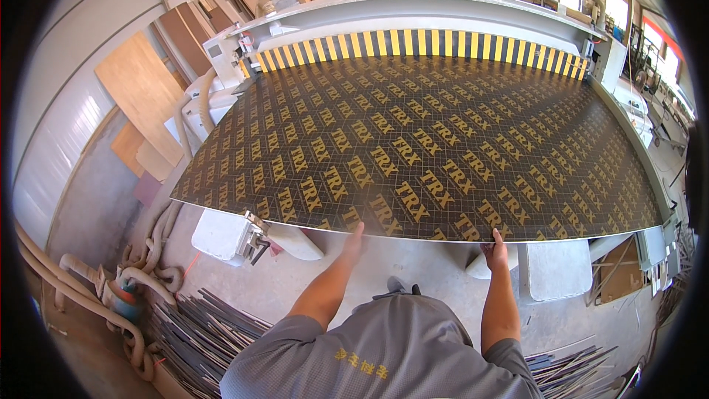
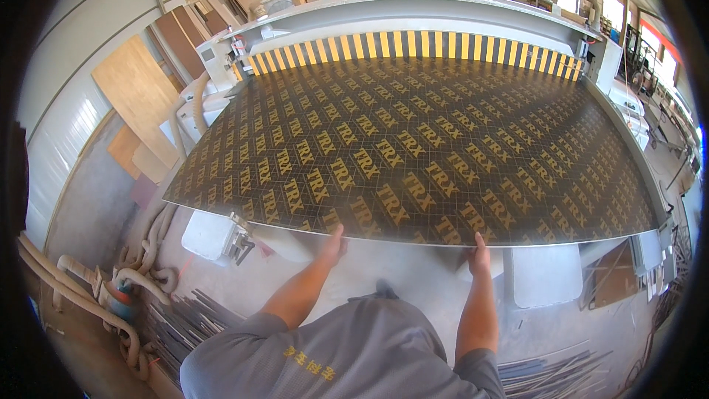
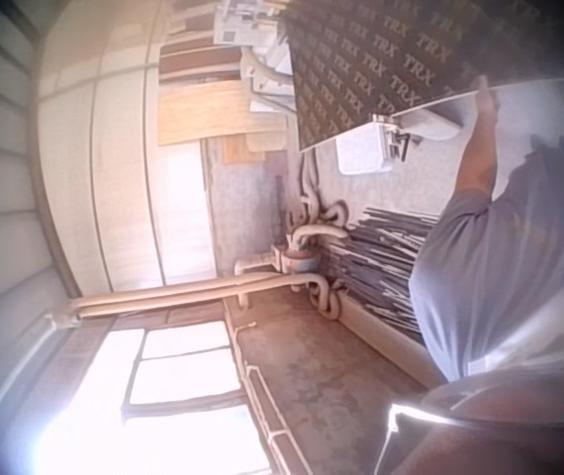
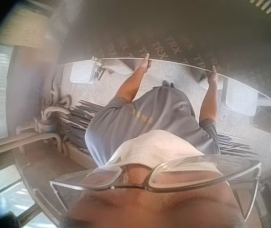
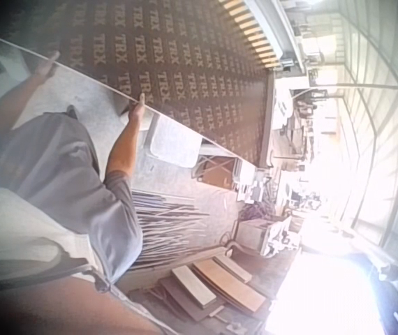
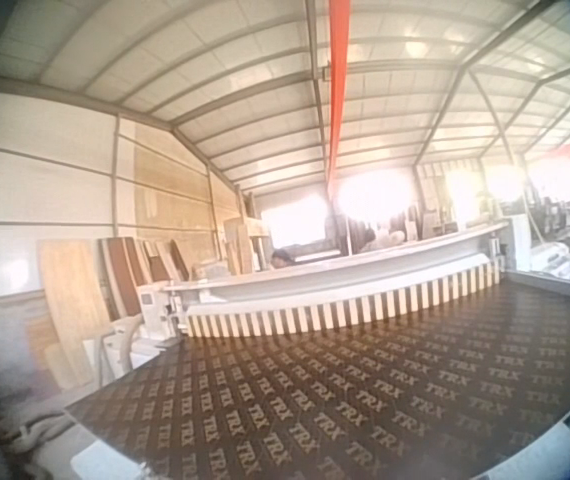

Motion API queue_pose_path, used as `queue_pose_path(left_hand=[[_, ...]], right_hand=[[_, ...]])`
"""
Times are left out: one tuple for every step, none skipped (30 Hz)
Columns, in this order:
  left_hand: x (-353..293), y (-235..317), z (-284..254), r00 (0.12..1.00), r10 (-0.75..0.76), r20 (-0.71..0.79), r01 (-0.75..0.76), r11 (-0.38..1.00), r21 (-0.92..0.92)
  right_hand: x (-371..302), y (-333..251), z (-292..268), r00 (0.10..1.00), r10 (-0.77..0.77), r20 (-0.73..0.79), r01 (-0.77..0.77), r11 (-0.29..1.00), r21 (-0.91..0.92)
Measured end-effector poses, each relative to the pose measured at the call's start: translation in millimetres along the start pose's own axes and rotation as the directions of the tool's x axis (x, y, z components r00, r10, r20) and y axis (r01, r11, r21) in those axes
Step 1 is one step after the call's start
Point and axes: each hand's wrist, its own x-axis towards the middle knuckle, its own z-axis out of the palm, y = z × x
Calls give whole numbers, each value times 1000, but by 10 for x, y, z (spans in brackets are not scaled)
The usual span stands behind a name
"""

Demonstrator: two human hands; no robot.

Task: The person feeds a large plywood panel into an industrial edge-banding machine, aligns it by hand, and later removes a long trimmed waste strip from the side of the machine.

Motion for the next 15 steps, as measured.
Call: queue_pose_path(left_hand=[[15,-5,-12,1000,0,8,0,998,64],[28,-14,-19,998,-52,-47,58,990,131],[41,-22,-23,1000,-1,16,-1,992,127],[51,-31,-25,1000,2,9,-3,993,121],[57,-36,-26,998,-46,-49,52,991,120],[65,-38,-27,1000,5,2,-5,993,114],[67,-38,-28,1000,-7,1,7,993,121],[68,-35,-29,997,-63,-52,70,989,133],[65,-30,-30,1000,-19,1,19,992,127],[59,-26,-32,1000,-13,6,12,992,127],[52,-23,-35,998,-55,-40,59,989,132],[46,-16,-35,1000,-7,11,6,992,126],[42,-14,-36,1000,-13,9,12,991,132],[36,-12,-36,997,-65,-43,70,987,143],[35,-14,-37,1000,-21,6,20,990,136]], right_hand=[[-2,0,1,997,-39,64,39,999,8],[-6,2,3,996,-48,74,46,999,17],[-8,4,6,1000,-10,15,10,1000,23],[-8,7,9,995,-57,84,55,998,27],[-7,10,13,996,-62,68,60,998,30],[-3,13,13,1000,-19,-18,20,999,29],[-1,15,12,996,-66,52,65,997,33],[5,17,11,997,-60,56,58,998,35],[9,17,8,1000,-10,-16,11,999,35],[15,19,8,997,-54,60,52,998,37],[19,19,7,997,-49,58,47,998,42],[20,18,7,1000,5,-13,-5,999,46],[22,18,8,997,-44,56,41,998,46],[17,14,10,997,-40,59,37,999,40],[11,12,14,1000,9,-14,-8,1000,29]])
